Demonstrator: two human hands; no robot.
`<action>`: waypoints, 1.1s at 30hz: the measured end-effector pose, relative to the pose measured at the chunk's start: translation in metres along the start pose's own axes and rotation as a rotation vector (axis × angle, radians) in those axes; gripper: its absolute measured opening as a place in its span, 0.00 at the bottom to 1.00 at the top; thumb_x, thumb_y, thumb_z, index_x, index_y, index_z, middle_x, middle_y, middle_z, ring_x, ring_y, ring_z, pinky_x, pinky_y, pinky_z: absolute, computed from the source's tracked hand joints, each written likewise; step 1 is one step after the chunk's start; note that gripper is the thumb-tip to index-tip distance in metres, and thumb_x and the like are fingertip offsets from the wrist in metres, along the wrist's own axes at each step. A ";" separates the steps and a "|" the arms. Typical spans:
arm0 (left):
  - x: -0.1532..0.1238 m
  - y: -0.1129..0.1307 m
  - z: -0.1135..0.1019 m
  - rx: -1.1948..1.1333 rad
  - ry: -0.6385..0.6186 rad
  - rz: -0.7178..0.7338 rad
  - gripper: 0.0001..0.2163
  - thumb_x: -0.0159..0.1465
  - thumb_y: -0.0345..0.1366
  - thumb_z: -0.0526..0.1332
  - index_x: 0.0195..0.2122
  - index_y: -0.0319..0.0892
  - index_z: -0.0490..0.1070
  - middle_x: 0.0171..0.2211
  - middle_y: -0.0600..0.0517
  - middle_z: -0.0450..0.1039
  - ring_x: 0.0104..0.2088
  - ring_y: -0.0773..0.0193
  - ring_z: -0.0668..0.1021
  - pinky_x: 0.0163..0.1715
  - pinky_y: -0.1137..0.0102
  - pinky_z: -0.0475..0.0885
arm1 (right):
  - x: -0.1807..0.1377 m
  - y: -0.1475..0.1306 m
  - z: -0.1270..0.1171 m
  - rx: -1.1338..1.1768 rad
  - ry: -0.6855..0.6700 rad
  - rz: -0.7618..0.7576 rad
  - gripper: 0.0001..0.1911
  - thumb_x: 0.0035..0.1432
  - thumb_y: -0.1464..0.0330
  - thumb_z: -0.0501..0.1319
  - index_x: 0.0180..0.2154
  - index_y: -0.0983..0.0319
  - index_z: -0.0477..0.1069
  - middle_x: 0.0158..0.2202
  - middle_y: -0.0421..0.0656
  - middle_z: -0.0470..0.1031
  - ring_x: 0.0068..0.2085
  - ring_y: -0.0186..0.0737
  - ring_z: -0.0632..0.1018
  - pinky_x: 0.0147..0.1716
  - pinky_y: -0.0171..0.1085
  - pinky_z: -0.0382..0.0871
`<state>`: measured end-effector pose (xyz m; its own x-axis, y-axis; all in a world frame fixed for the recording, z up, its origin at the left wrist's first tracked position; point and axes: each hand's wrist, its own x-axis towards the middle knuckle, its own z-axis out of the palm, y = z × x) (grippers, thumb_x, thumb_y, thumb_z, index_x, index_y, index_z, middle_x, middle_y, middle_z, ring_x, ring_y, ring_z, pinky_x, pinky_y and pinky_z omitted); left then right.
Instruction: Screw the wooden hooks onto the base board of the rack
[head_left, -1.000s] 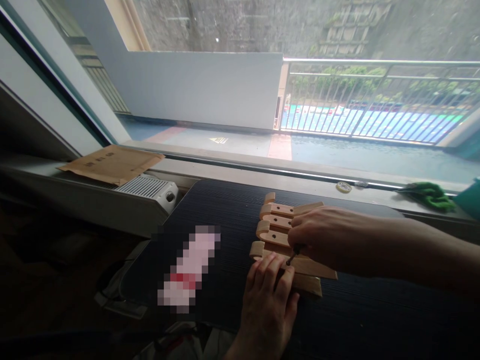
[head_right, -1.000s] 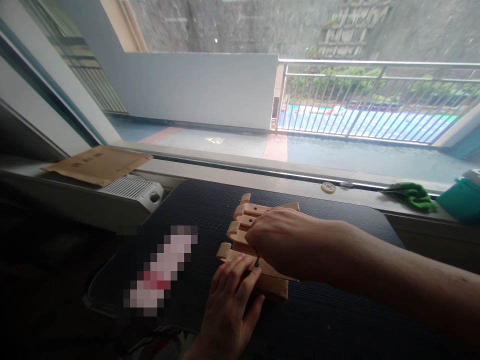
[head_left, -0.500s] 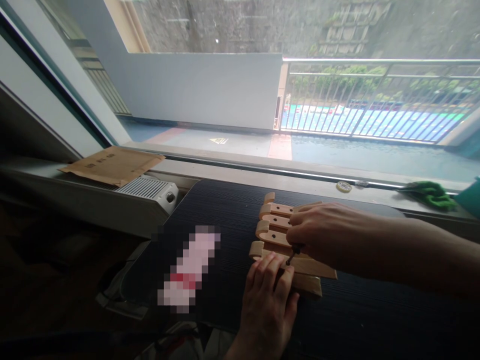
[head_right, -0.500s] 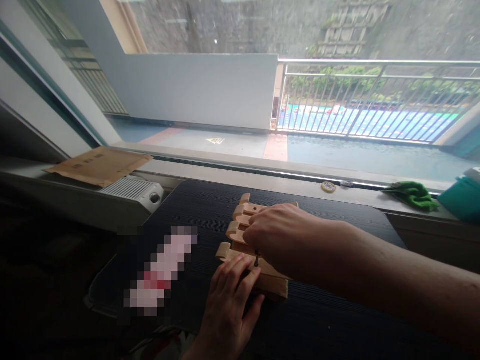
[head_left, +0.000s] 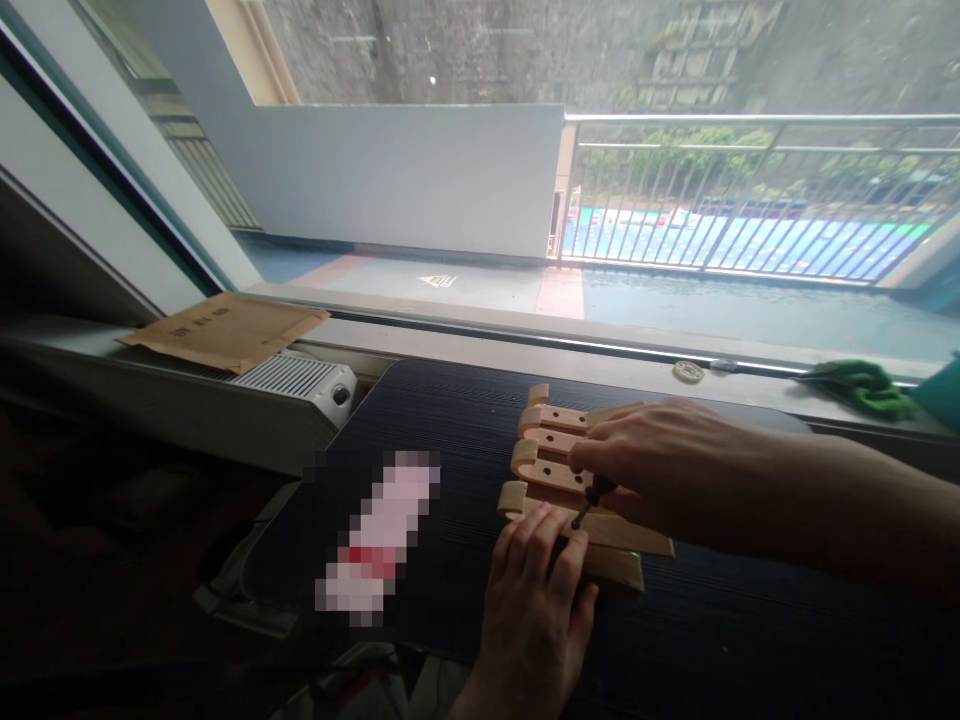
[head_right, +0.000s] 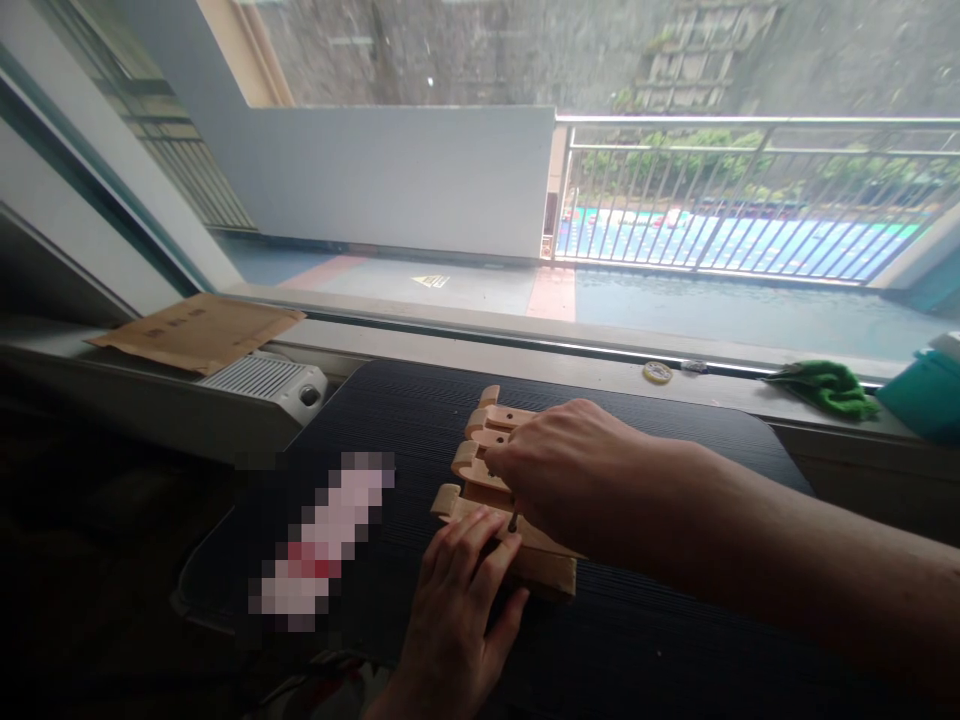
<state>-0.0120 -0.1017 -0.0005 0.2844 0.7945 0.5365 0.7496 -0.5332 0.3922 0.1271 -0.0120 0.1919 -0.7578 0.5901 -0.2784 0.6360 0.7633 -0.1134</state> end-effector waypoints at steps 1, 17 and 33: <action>0.000 0.000 0.000 0.003 -0.008 -0.003 0.16 0.65 0.33 0.57 0.54 0.43 0.66 0.56 0.46 0.66 0.59 0.55 0.64 0.58 0.55 0.60 | -0.001 -0.001 -0.002 0.007 0.005 -0.003 0.11 0.51 0.80 0.57 0.33 0.61 0.73 0.29 0.43 0.75 0.33 0.38 0.75 0.34 0.33 0.65; 0.001 0.000 0.000 0.004 -0.009 -0.002 0.15 0.64 0.33 0.57 0.53 0.43 0.66 0.55 0.47 0.66 0.59 0.55 0.65 0.58 0.55 0.61 | -0.002 0.007 0.009 0.025 0.006 -0.039 0.11 0.54 0.79 0.54 0.34 0.62 0.73 0.30 0.44 0.75 0.32 0.38 0.75 0.36 0.35 0.65; 0.001 0.000 -0.001 -0.010 0.019 0.003 0.15 0.65 0.33 0.57 0.53 0.43 0.67 0.55 0.47 0.66 0.58 0.55 0.65 0.57 0.55 0.60 | 0.001 -0.004 0.000 0.016 -0.017 -0.056 0.11 0.49 0.83 0.57 0.28 0.62 0.72 0.31 0.42 0.75 0.31 0.36 0.73 0.30 0.33 0.62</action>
<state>-0.0119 -0.1012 0.0013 0.2751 0.7870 0.5522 0.7428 -0.5387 0.3977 0.1242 -0.0142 0.1923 -0.7897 0.5419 -0.2876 0.5951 0.7906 -0.1444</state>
